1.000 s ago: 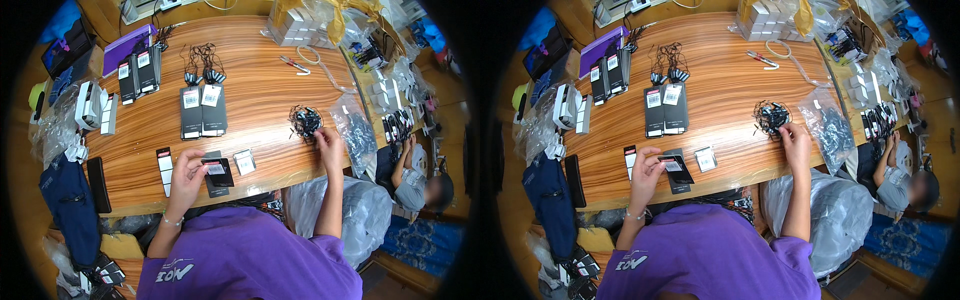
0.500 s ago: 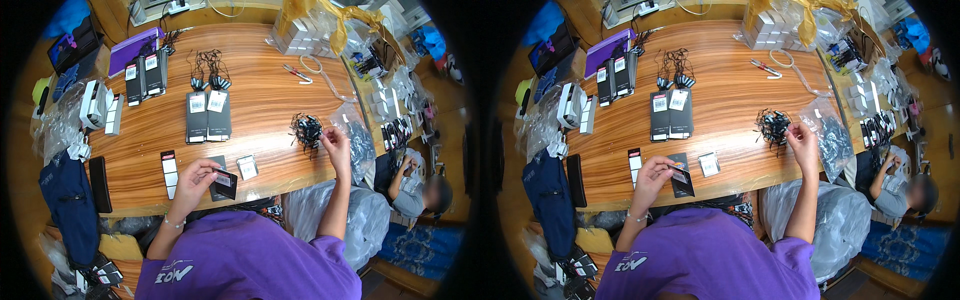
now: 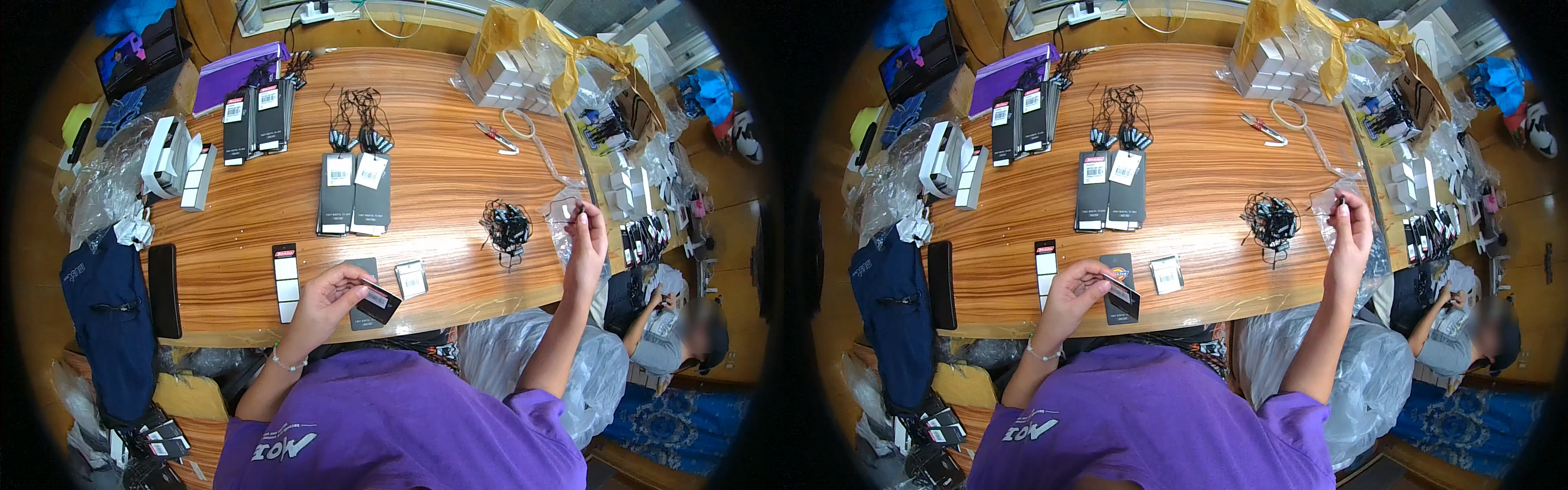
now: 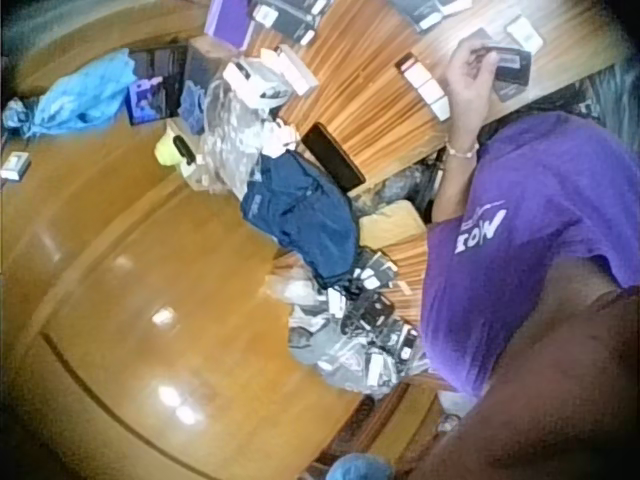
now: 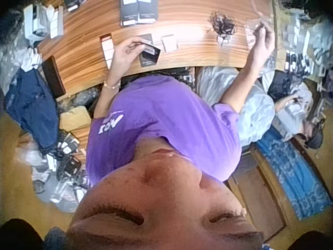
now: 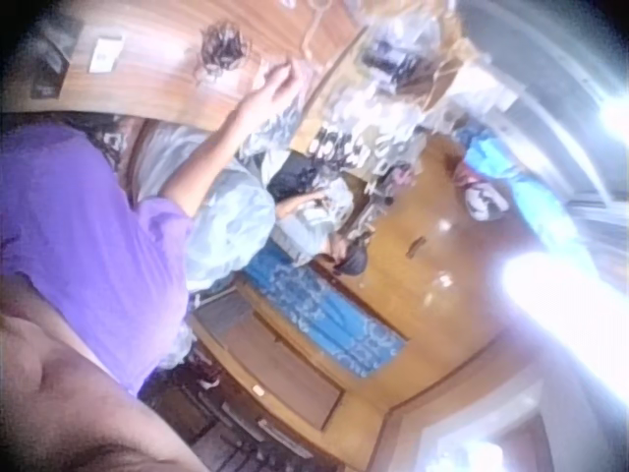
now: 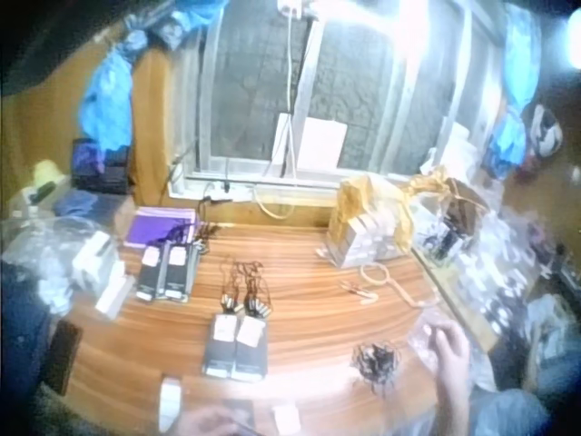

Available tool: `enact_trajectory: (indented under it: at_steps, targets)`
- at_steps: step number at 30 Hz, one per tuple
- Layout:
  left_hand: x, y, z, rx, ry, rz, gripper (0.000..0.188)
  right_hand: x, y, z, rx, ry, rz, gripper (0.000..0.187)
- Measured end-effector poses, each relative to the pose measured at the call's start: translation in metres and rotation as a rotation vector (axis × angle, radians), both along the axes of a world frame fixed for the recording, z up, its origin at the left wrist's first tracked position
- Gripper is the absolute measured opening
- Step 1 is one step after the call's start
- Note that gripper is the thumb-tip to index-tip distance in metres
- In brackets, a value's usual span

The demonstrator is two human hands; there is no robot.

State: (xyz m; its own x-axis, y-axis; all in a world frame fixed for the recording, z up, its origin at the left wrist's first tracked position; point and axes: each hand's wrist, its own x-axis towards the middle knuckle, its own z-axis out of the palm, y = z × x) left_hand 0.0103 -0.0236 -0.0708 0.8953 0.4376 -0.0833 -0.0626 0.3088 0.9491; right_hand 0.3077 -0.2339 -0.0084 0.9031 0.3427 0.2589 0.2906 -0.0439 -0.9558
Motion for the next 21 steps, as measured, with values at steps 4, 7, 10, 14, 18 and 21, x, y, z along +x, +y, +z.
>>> enact_trajectory:
  at_steps: [4, 7, 10, 14, 18, 21]
  targets:
    - [0.009, 0.0, 0.015, 0.004, -0.042, -0.029, 0.013, -0.017, 0.013, 0.0, 0.324, 0.242, 0.269, 0.012]
    - [0.022, 0.0, 0.028, 0.081, -0.071, -0.071, 0.012, -0.049, 0.04, 0.006, 0.43, 0.335, 0.401, 0.023]
    - [0.036, -0.004, 0.042, 0.151, -0.112, -0.087, 0.011, -0.075, 0.065, 0.0, 0.482, 0.407, 0.53, 0.023]
    - [0.05, -0.002, 0.062, 0.431, -0.199, -0.013, 0.011, -0.108, 0.097, -0.004, 0.518, 0.457, 0.614, 0.015]
    - [0.055, 0.006, 0.06, 0.632, -0.213, 0.108, 0.012, -0.129, 0.12, -0.003, 0.383, 0.486, 0.652, 0.015]
    - [0.051, 0.013, 0.058, 0.553, -0.145, 0.044, 0.013, -0.125, 0.124, -0.004, 0.398, 0.615, 0.699, 0.016]
